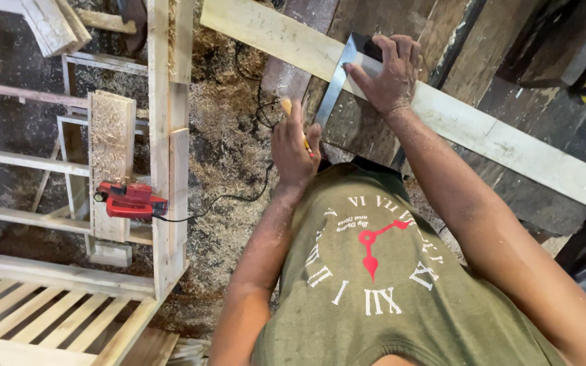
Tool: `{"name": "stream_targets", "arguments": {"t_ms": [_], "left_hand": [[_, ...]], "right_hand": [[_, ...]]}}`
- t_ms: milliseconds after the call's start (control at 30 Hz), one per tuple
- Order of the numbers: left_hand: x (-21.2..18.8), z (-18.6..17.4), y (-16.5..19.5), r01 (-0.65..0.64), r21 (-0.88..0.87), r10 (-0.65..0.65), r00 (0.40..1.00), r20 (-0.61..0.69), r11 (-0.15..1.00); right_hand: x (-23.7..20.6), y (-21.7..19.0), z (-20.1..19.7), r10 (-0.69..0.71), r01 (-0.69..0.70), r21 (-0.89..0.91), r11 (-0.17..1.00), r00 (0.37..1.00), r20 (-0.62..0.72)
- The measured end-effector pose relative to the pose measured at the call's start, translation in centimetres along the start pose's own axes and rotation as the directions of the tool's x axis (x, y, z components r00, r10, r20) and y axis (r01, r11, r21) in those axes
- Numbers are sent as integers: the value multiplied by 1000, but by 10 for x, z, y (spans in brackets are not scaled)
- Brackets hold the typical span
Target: The person measures a long wooden board with a tape measure on a workbench and marks it with a pencil. They reposition the board, use a square with the pencil to mark a straight line across it, then measure the board again with the tape measure.
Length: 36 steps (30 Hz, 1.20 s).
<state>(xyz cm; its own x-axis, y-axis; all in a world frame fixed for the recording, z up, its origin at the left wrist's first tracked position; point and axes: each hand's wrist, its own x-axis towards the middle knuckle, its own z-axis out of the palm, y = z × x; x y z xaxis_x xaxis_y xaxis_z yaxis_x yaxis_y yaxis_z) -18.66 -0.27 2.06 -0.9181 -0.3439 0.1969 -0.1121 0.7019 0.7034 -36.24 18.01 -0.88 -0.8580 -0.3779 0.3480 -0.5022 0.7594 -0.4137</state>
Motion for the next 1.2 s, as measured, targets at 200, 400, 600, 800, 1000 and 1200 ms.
{"name": "stream_targets", "arguments": {"t_ms": [200, 400, 600, 800, 1000, 1200], "left_hand": [[62, 11, 5, -72, -355, 84, 996, 20, 932], [105, 45, 8, 110, -492, -60, 991, 117, 864], [87, 31, 3, 70, -344, -26, 991, 130, 936], [104, 40, 12, 45, -498, -12, 998, 69, 866], [92, 22, 9, -34, -347, 64, 995, 76, 937], [110, 33, 19, 73, -457, -23, 993, 114, 886]], "right_hand": [[1, -2, -3, 46, -45, -14, 999, 998, 41], [1, -5, -5, 45, -45, -30, 999, 999, 24], [0, -5, -5, 40, -40, -68, 997, 999, 9], [-1, -5, -1, 109, -109, 2, 994, 993, 44], [4, -8, -6, 60, -60, -64, 996, 998, -10], [0, -9, -8, 89, -89, -20, 996, 996, 11]]}}
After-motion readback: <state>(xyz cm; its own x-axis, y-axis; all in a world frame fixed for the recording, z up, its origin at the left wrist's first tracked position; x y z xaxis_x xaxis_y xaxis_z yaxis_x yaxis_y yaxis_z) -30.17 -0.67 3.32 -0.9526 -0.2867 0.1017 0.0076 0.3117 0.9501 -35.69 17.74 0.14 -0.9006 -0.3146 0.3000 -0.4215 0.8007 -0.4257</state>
